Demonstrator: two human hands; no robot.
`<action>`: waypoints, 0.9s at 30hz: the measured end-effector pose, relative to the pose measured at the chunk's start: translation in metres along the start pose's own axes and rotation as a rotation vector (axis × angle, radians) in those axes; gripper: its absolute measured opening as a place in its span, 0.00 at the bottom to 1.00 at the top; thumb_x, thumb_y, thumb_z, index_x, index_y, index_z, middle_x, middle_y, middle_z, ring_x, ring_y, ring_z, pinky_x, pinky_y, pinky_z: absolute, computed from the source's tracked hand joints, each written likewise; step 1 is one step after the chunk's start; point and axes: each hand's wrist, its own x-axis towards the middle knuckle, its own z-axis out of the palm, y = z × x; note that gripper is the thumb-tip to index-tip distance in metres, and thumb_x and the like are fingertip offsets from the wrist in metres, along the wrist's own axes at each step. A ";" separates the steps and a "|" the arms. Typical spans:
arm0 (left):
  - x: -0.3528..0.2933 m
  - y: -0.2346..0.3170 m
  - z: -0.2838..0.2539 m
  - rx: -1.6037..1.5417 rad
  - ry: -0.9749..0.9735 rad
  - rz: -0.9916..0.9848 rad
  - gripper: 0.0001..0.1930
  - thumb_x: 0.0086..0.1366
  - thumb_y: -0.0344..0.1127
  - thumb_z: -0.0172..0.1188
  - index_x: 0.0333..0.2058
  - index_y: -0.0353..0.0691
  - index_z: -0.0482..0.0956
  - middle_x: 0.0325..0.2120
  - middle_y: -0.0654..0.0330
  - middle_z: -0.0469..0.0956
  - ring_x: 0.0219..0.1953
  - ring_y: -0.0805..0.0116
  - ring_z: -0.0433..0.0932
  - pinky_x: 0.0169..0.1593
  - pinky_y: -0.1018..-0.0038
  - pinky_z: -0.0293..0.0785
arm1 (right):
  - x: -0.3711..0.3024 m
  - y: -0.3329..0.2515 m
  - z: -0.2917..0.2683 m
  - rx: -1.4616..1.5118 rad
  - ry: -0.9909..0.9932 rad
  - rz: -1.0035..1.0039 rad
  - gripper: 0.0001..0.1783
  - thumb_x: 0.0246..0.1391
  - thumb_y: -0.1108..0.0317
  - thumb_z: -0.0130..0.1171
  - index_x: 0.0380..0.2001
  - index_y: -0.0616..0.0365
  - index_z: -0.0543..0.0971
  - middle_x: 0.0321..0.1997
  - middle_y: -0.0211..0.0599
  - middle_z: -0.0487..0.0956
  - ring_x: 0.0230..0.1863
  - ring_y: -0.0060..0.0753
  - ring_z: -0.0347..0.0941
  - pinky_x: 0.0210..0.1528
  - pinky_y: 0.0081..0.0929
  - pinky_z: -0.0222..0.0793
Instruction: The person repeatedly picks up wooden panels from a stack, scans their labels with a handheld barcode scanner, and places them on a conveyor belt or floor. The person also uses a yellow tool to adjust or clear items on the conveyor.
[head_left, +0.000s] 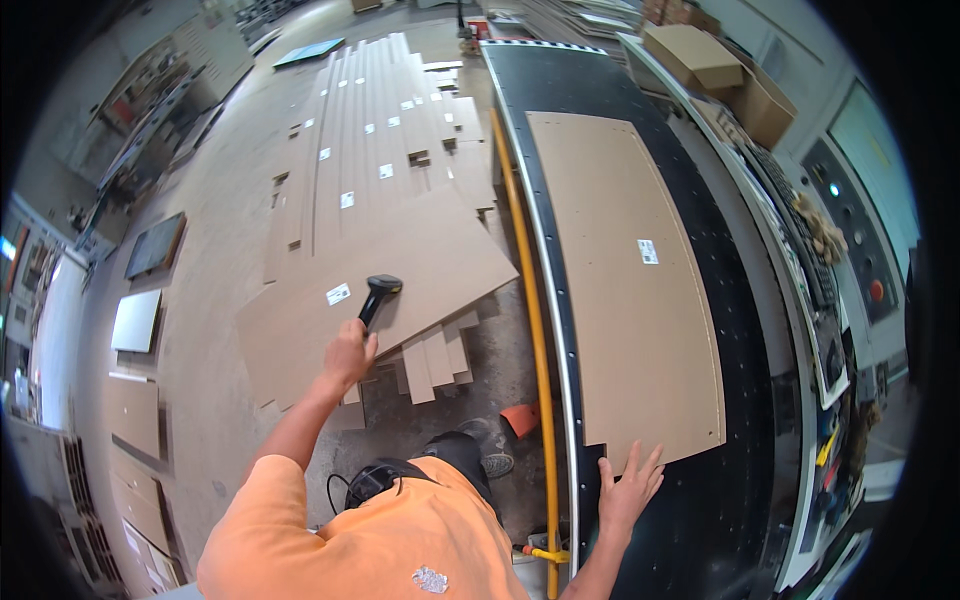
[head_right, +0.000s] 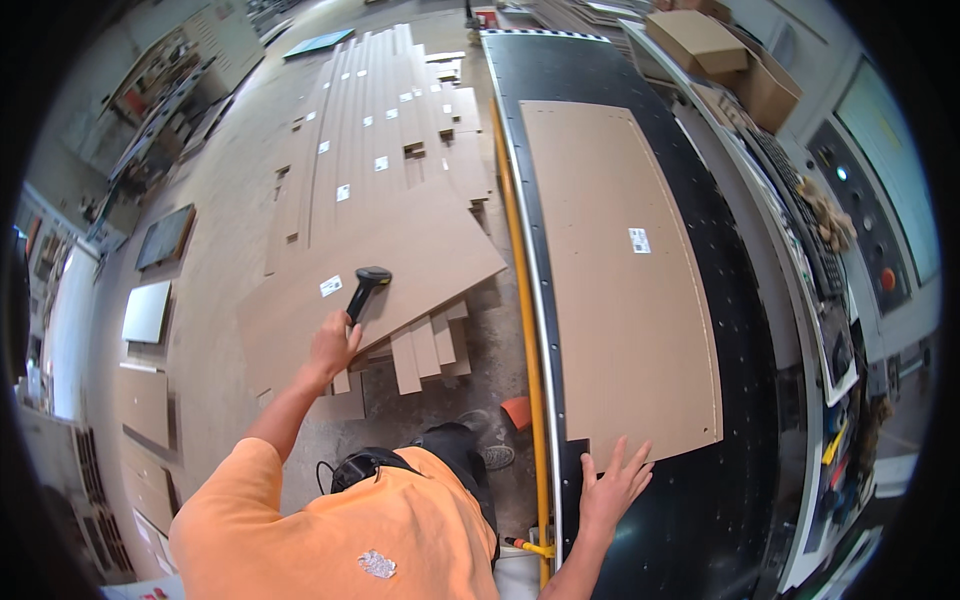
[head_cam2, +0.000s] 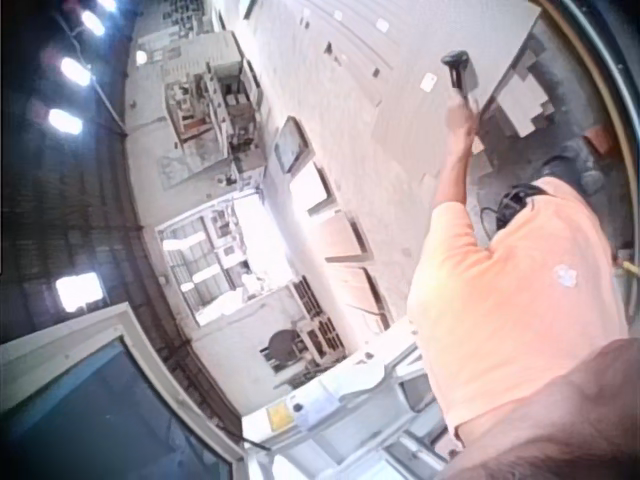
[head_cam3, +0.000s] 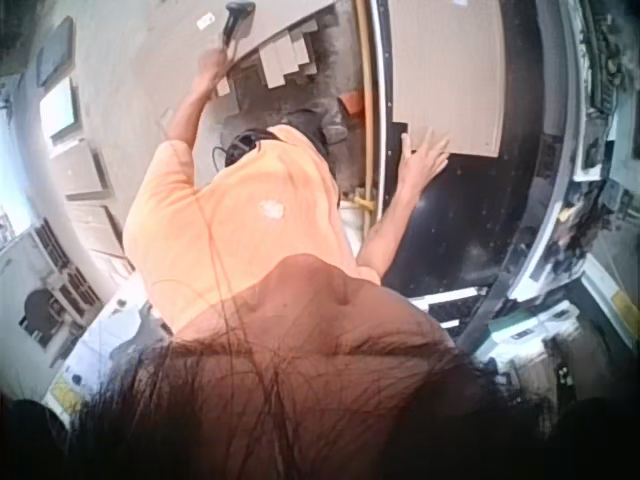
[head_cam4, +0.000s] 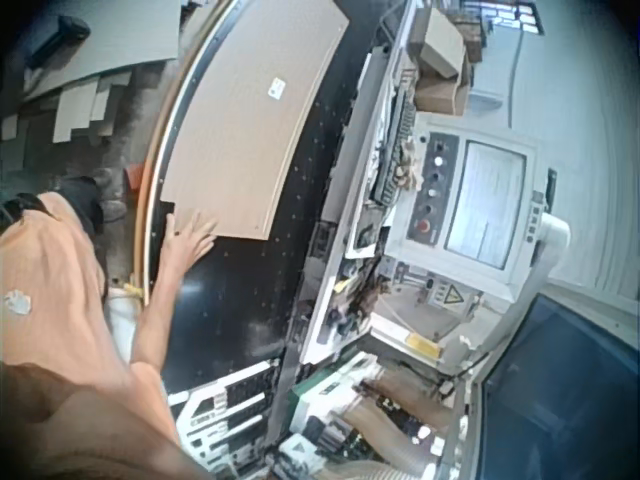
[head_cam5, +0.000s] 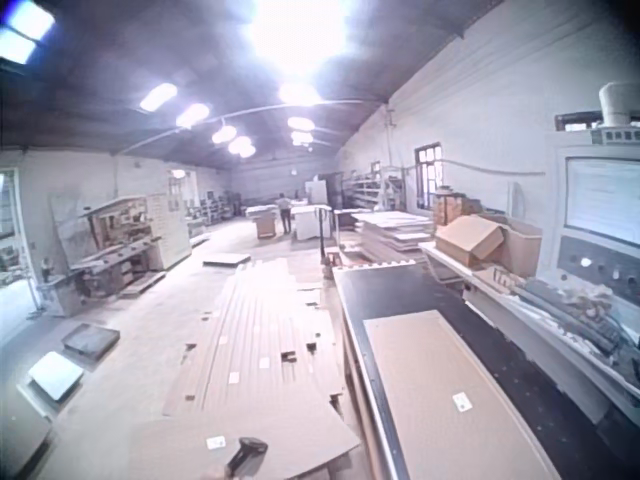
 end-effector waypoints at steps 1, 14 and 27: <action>0.008 -0.016 -0.001 0.034 -0.007 -0.055 0.19 0.64 0.44 0.63 0.42 0.34 0.71 0.38 0.43 0.77 0.37 0.38 0.78 0.39 0.49 0.75 | 0.007 -0.006 0.004 0.005 0.010 0.002 0.39 0.54 0.51 0.68 0.66 0.54 0.70 0.76 0.57 0.53 0.72 0.70 0.52 0.73 0.59 0.48; 0.084 -0.056 0.030 -0.192 -0.255 -0.378 0.19 0.53 0.42 0.64 0.37 0.31 0.84 0.38 0.40 0.83 0.42 0.43 0.83 0.47 0.55 0.79 | 0.057 -0.068 0.037 -0.181 0.194 -0.055 0.32 0.64 0.50 0.56 0.62 0.63 0.73 0.70 0.63 0.63 0.68 0.60 0.62 0.69 0.48 0.59; -0.143 -0.336 -0.069 -1.166 -0.158 -0.887 0.17 0.59 0.53 0.66 0.32 0.44 0.81 0.18 0.67 0.77 0.15 0.77 0.73 0.12 0.78 0.53 | -0.107 -0.172 0.088 0.293 0.133 -0.319 0.19 0.57 0.67 0.64 0.48 0.67 0.78 0.58 0.51 0.75 0.61 0.54 0.68 0.65 0.43 0.62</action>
